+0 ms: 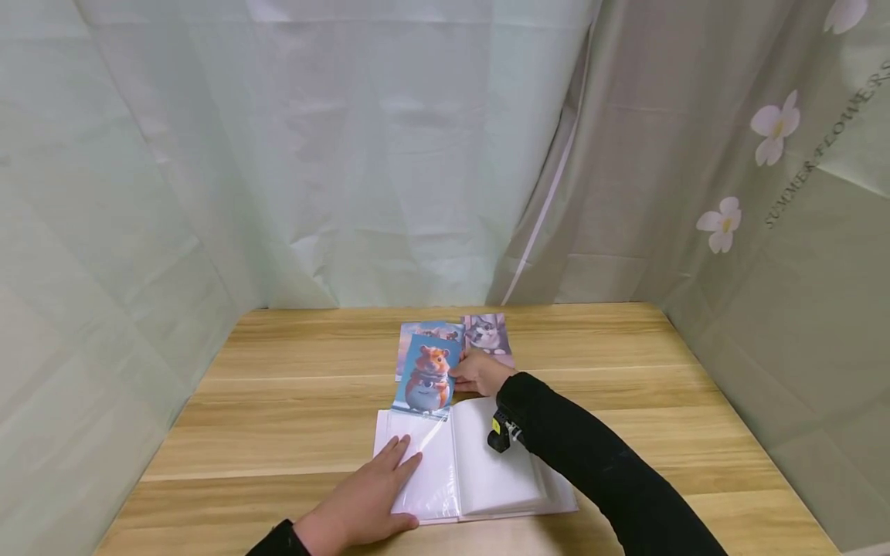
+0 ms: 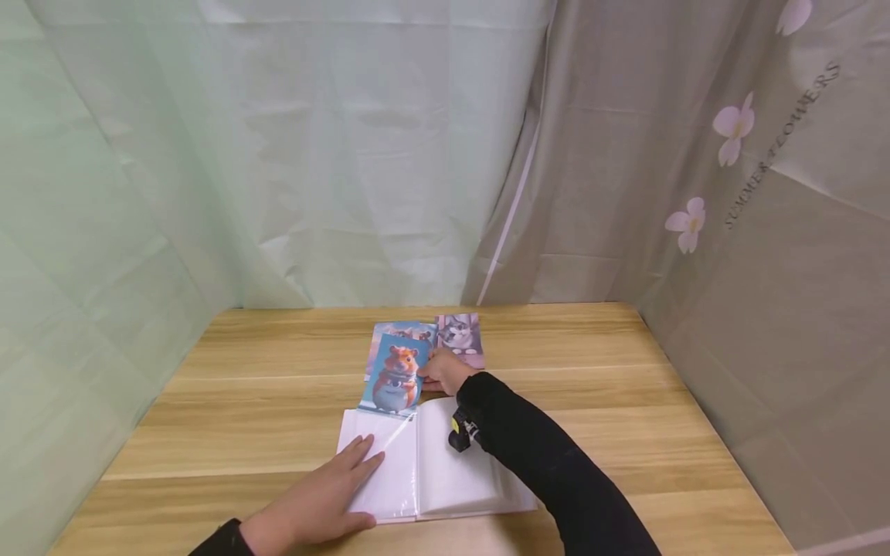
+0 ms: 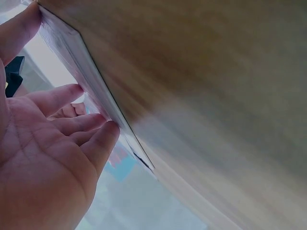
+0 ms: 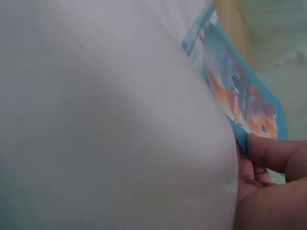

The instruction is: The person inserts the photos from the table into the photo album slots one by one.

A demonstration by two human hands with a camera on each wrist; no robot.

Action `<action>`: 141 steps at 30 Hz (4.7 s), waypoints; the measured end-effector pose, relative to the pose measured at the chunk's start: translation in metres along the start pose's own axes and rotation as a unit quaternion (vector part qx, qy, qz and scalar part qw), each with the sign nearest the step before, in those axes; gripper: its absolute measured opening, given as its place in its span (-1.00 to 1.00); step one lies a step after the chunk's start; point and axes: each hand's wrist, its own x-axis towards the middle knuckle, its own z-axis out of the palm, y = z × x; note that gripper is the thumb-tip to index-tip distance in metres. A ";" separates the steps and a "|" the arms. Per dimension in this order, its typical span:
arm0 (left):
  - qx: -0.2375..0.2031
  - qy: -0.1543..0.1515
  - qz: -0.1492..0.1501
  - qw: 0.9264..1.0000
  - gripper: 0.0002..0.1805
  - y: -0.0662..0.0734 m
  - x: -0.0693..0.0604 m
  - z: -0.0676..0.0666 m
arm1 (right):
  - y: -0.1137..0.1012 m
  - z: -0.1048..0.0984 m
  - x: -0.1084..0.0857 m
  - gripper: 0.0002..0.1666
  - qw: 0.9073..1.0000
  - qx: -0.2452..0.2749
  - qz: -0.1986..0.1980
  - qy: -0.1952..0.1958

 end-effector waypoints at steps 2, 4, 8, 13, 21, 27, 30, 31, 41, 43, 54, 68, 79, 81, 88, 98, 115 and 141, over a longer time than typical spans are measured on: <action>-0.002 -0.001 0.000 1.000 -0.07 0.000 0.000 0.000 | 0.000 -0.001 0.001 -0.81 1.000 -0.010 -0.001 0.006; -0.004 0.001 0.003 1.000 -0.07 0.000 0.000 0.000 | 0.000 -0.001 0.003 -0.82 1.000 -0.019 -0.003 0.009; -0.009 0.005 0.005 1.000 -0.07 0.000 0.001 0.002 | 0.000 0.000 0.004 -0.83 0.999 -0.036 -0.007 0.005; -0.018 -0.004 -0.002 1.000 -0.07 0.000 0.002 0.004 | 0.002 0.001 0.003 -0.85 0.999 -0.046 -0.009 -0.015; -0.027 0.002 -0.007 1.000 -0.07 -0.002 0.003 0.005 | 0.002 0.004 -0.001 -0.81 0.996 -0.068 -0.016 -0.050; -0.034 0.003 -0.008 0.999 -0.07 -0.002 0.002 0.006 | 0.003 0.005 -0.003 -0.67 0.993 -0.094 -0.019 -0.063; -0.039 0.002 -0.011 0.999 -0.07 -0.002 0.002 0.006 | 0.003 0.005 -0.005 -0.61 0.991 -0.111 -0.024 -0.068; -0.042 0.001 -0.013 0.999 -0.07 -0.002 0.002 0.005 | 0.003 0.005 -0.006 -0.61 0.990 -0.117 -0.027 -0.069; -0.045 0.007 -0.010 0.999 -0.05 -0.001 0.000 0.005 | 0.002 0.006 -0.009 -0.58 0.978 -0.190 -0.042 -0.069; -0.042 0.009 -0.008 0.999 -0.05 -0.002 0.000 0.005 | 0.003 0.006 -0.009 -0.56 0.976 -0.204 -0.047 -0.068; -0.041 0.015 0.000 0.999 -0.05 -0.001 0.000 0.004 | -0.002 0.005 -0.003 -0.64 0.973 -0.220 -0.028 -0.061; -0.039 0.012 -0.001 0.999 -0.04 -0.004 0.001 0.005 | -0.012 0.006 0.011 -0.89 0.952 -0.276 -0.126 0.033; -0.037 0.007 -0.007 0.999 -0.04 -0.003 0.001 0.006 | -0.012 0.016 0.017 -0.72 0.923 -0.326 -0.204 -0.018; -0.040 0.004 -0.010 0.999 -0.04 -0.002 0.001 0.005 | -0.011 0.017 0.018 -0.66 0.918 -0.336 -0.211 -0.019; -0.039 0.002 -0.016 0.999 -0.03 -0.001 0.003 0.004 | -0.010 0.018 0.020 -0.62 0.921 -0.330 -0.206 -0.020; -0.045 0.005 -0.012 0.999 -0.02 -0.001 0.002 0.004 | -0.010 0.019 0.012 -0.59 0.930 -0.313 -0.183 -0.059; -0.048 -0.019 -0.027 0.998 -0.01 -0.003 0.006 0.003 | -0.007 0.025 -0.001 -0.65 0.933 -0.323 -0.114 -0.110; -0.047 -0.012 -0.019 0.999 -0.01 -0.001 0.004 0.002 | -0.009 0.031 -0.006 -0.83 0.891 -0.387 -0.200 -0.129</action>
